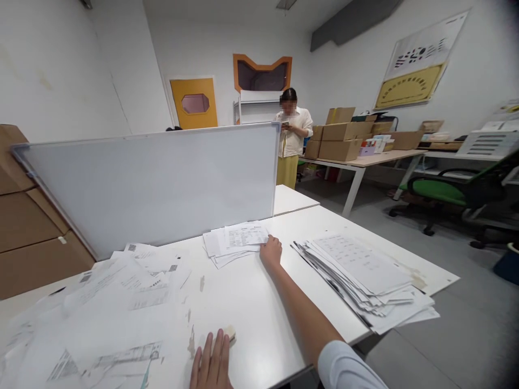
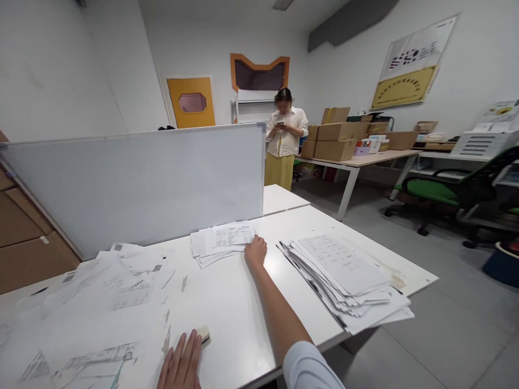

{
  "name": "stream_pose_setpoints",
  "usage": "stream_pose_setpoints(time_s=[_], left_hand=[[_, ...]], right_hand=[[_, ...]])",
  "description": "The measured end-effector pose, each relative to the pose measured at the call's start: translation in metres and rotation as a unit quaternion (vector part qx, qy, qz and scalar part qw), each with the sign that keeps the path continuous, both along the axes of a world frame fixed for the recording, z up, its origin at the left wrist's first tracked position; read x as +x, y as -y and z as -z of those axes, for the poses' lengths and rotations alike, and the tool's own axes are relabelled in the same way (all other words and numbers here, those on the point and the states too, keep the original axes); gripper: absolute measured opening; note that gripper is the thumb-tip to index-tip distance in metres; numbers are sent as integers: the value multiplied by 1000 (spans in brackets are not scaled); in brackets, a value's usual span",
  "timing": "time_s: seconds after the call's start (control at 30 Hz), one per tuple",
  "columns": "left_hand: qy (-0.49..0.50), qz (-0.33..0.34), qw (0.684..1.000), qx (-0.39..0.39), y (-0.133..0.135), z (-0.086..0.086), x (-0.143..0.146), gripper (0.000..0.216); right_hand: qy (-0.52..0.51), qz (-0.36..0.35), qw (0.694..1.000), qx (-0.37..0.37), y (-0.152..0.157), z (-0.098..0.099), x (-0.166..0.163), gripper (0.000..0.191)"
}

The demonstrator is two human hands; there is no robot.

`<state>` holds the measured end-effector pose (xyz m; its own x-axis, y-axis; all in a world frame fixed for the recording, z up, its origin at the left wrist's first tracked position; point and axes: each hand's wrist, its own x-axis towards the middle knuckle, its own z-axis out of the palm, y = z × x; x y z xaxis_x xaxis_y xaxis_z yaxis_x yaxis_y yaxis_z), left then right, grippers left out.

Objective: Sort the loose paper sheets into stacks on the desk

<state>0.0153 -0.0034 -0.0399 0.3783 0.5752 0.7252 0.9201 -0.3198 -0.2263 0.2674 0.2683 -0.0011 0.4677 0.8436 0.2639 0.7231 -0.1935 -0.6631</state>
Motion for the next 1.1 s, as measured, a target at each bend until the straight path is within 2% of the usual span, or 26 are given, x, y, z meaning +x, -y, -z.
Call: stream_pose_setpoints(time_s=[0.13, 0.3, 0.57, 0.77, 0.97, 1.1], left_hand=[[-7, 4, 1000, 12, -2, 2, -1, 78], [1, 3, 1000, 19, -3, 4, -1, 75], [18, 11, 1000, -3, 0, -2, -1, 76], [27, 18, 999, -12, 4, -7, 1, 75], [25, -8, 1000, -12, 6, -10, 2, 76], [49, -14, 998, -23, 9, -14, 0, 72]], right_hand=[[-16, -16, 1000, 8, 1, 1, 5, 48], [-40, -44, 998, 16, -1, 5, 11, 22], [-68, -51, 996, 36, -1, 2, 5, 25], [-151, -53, 984, 84, 10, 1, 9, 22], [-280, -47, 951, 125, 46, -1, 8, 42], [-365, -32, 921, 129, 104, 3, 10, 37]])
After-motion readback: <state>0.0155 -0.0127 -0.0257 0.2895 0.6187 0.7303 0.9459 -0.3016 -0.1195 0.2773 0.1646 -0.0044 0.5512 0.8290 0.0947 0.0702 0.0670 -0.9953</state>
